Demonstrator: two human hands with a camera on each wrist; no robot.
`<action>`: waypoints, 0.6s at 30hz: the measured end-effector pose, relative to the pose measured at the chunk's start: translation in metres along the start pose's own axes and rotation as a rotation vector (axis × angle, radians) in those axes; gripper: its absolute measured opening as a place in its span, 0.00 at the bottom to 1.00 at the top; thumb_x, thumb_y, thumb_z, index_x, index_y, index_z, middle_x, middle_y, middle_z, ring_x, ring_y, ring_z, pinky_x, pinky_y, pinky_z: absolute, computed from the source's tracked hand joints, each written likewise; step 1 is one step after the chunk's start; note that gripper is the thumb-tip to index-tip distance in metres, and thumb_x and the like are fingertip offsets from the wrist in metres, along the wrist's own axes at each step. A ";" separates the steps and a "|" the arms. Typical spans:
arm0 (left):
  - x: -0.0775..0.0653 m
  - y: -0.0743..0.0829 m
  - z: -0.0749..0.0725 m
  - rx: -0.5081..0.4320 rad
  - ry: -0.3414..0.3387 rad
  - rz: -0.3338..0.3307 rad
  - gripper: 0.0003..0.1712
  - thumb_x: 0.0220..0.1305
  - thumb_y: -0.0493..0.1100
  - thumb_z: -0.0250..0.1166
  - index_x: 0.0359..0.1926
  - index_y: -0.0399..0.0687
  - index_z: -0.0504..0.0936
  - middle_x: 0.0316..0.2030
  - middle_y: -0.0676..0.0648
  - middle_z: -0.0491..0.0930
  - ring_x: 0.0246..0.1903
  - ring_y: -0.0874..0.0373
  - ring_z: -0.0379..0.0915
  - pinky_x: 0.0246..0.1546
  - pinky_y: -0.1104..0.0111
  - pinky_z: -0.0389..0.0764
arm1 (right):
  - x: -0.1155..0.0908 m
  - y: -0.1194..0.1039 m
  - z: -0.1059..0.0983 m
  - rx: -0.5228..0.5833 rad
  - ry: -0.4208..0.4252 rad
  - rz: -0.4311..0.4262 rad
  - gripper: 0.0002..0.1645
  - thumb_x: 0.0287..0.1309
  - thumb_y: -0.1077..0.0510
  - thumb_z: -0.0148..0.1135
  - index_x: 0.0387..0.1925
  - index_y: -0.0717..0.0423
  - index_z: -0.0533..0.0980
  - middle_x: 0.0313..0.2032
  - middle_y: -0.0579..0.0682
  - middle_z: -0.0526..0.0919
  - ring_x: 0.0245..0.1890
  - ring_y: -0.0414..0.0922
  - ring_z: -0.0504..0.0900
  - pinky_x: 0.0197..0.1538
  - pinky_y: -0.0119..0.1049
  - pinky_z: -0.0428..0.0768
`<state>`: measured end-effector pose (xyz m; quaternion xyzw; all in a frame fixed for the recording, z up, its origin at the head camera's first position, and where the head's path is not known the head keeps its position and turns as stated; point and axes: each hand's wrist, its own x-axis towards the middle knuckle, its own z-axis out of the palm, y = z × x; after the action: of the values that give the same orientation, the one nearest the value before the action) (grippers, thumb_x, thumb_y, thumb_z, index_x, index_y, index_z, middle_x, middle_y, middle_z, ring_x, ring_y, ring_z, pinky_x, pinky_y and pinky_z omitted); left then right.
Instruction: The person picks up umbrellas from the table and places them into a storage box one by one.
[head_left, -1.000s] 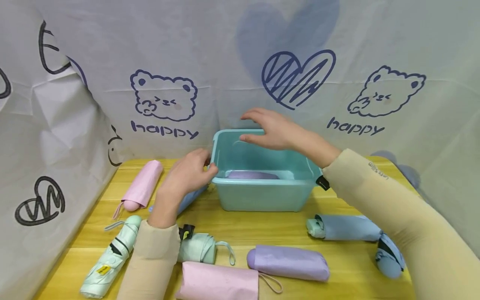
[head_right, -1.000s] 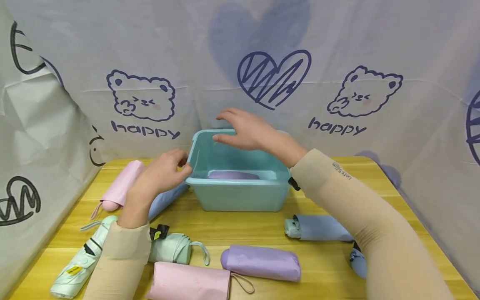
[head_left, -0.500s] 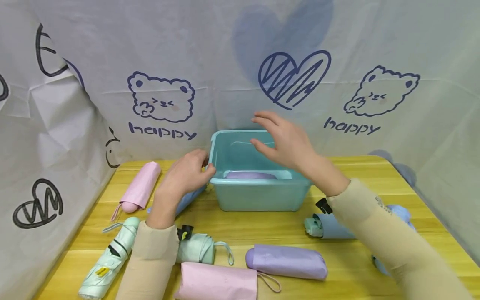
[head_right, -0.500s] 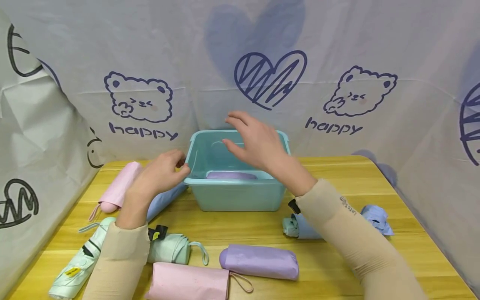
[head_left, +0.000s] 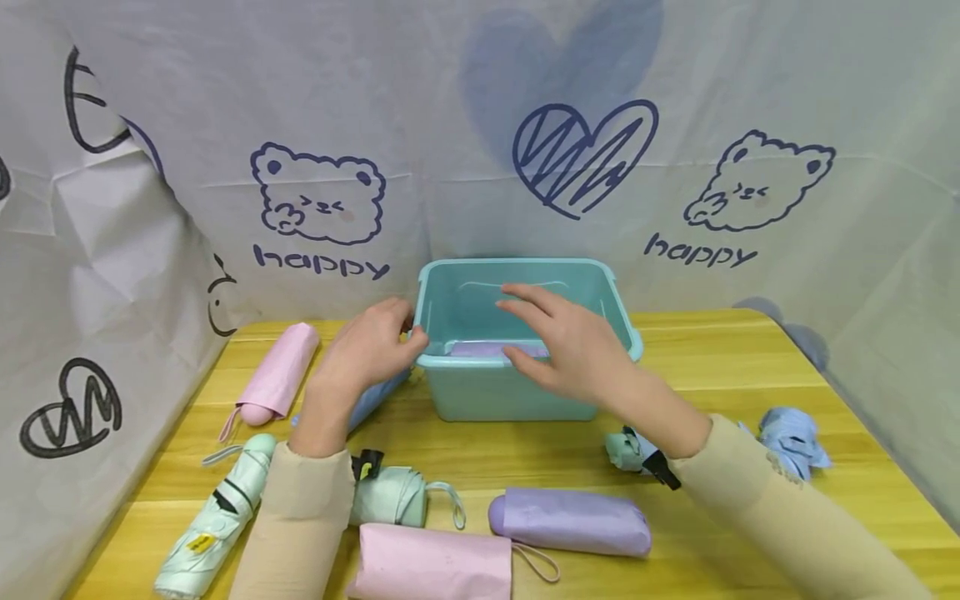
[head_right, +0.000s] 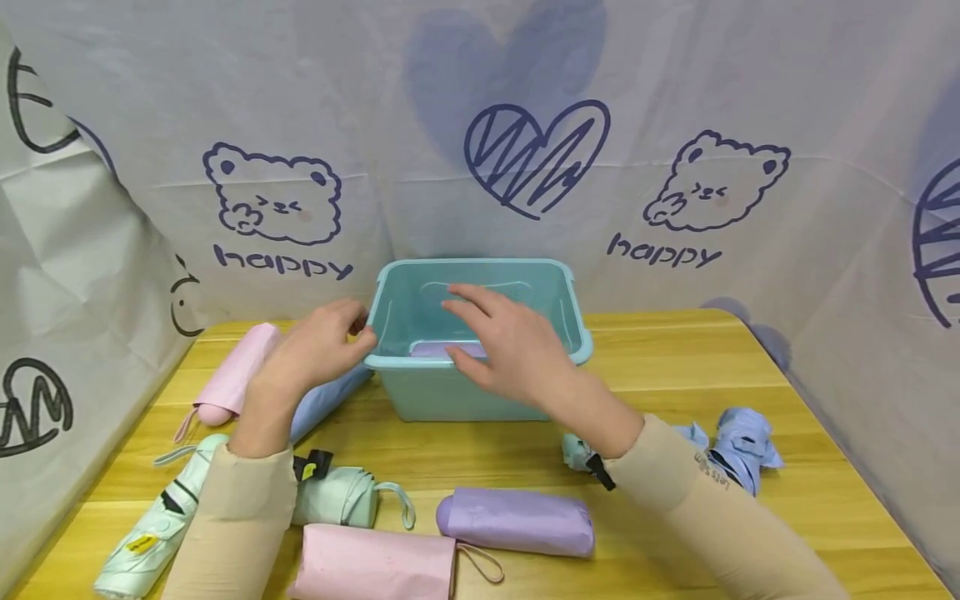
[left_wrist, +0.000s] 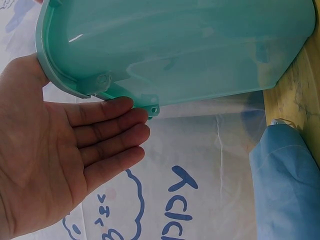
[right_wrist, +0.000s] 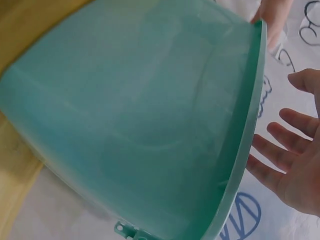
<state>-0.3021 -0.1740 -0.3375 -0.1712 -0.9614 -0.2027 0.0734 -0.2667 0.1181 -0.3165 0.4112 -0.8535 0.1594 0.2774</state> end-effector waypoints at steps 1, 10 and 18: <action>0.000 0.000 0.000 0.000 -0.002 0.001 0.13 0.65 0.51 0.54 0.39 0.48 0.76 0.40 0.45 0.77 0.36 0.50 0.71 0.38 0.57 0.73 | -0.003 -0.002 0.001 -0.002 -0.008 -0.007 0.32 0.62 0.50 0.70 0.64 0.58 0.76 0.68 0.56 0.76 0.56 0.55 0.84 0.41 0.47 0.85; 0.000 0.000 -0.001 -0.005 -0.003 0.002 0.12 0.65 0.51 0.54 0.39 0.48 0.76 0.39 0.47 0.77 0.36 0.50 0.71 0.37 0.58 0.73 | -0.028 -0.020 0.004 0.014 -0.064 -0.090 0.33 0.62 0.49 0.71 0.64 0.58 0.75 0.68 0.57 0.75 0.59 0.55 0.82 0.56 0.51 0.83; 0.000 0.001 -0.001 0.006 0.001 0.012 0.13 0.65 0.51 0.54 0.38 0.47 0.77 0.38 0.47 0.76 0.36 0.50 0.71 0.38 0.57 0.74 | -0.052 -0.035 0.010 0.008 -0.146 -0.127 0.33 0.63 0.49 0.68 0.66 0.58 0.75 0.71 0.56 0.73 0.72 0.56 0.70 0.73 0.55 0.65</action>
<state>-0.3015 -0.1737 -0.3366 -0.1768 -0.9609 -0.1993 0.0755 -0.2166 0.1235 -0.3545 0.4760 -0.8431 0.1144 0.2224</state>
